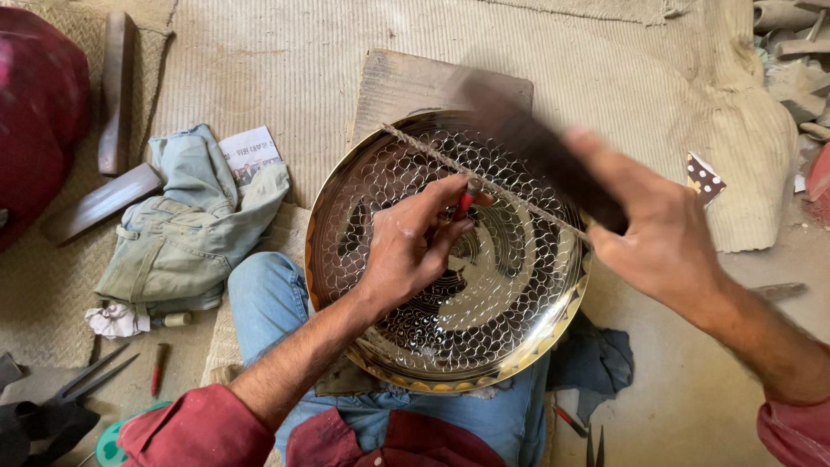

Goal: The person sits cross-legged on the floor with a decorative brass tray on their lap, holds a small red punch against the tray's patterned surface, and repeatedly strikes the punch with a wooden mallet, repositioning the punch around the design to emboss the metal. Stacks of finished trays and scattered tools surround the work area.

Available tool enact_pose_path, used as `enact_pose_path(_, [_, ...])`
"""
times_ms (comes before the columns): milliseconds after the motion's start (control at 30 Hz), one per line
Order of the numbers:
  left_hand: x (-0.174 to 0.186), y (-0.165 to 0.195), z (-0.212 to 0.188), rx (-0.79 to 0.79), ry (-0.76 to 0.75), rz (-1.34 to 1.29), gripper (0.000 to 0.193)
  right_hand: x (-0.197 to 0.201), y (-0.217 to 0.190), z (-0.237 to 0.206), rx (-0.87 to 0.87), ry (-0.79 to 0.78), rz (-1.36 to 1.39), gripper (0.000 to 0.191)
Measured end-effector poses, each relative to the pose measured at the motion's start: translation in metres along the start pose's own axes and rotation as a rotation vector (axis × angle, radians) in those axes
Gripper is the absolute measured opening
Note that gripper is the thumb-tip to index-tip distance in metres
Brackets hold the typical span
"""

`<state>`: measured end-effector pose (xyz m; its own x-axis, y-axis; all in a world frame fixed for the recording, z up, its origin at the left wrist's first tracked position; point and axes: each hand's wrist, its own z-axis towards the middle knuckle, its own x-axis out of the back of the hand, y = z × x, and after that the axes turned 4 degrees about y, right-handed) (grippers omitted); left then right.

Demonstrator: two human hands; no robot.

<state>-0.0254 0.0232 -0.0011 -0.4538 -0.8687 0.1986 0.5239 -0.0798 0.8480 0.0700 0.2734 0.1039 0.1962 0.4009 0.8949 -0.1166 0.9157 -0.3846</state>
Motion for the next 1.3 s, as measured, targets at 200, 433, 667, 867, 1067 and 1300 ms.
enact_pose_path(200, [-0.001,0.000,0.001,0.023,-0.010,0.030,0.048,0.000,-0.004,0.001,-0.008,0.005,-0.057,0.092])
enact_pose_path(433, [0.001,0.003,0.000,0.026,-0.004,0.064,0.046,0.000,-0.006,-0.001,-0.015,-0.084,-0.254,0.096])
enact_pose_path(667, [0.008,0.003,0.004,0.161,-0.058,-0.003,0.047,0.010,0.000,-0.014,-0.039,0.055,-0.289,0.100])
enact_pose_path(867, [0.008,0.002,0.006,0.085,-0.103,0.003,0.045,0.014,0.007,-0.021,0.000,0.215,-0.010,0.099])
enact_pose_path(1067, [0.009,0.004,0.005,0.076,-0.103,-0.016,0.044,0.010,0.000,-0.023,-0.106,0.278,0.422,0.101])
enact_pose_path(1300, [0.008,0.000,0.006,0.085,-0.115,-0.001,0.044,0.007,0.000,-0.014,-0.131,-0.059,-0.136,0.086])
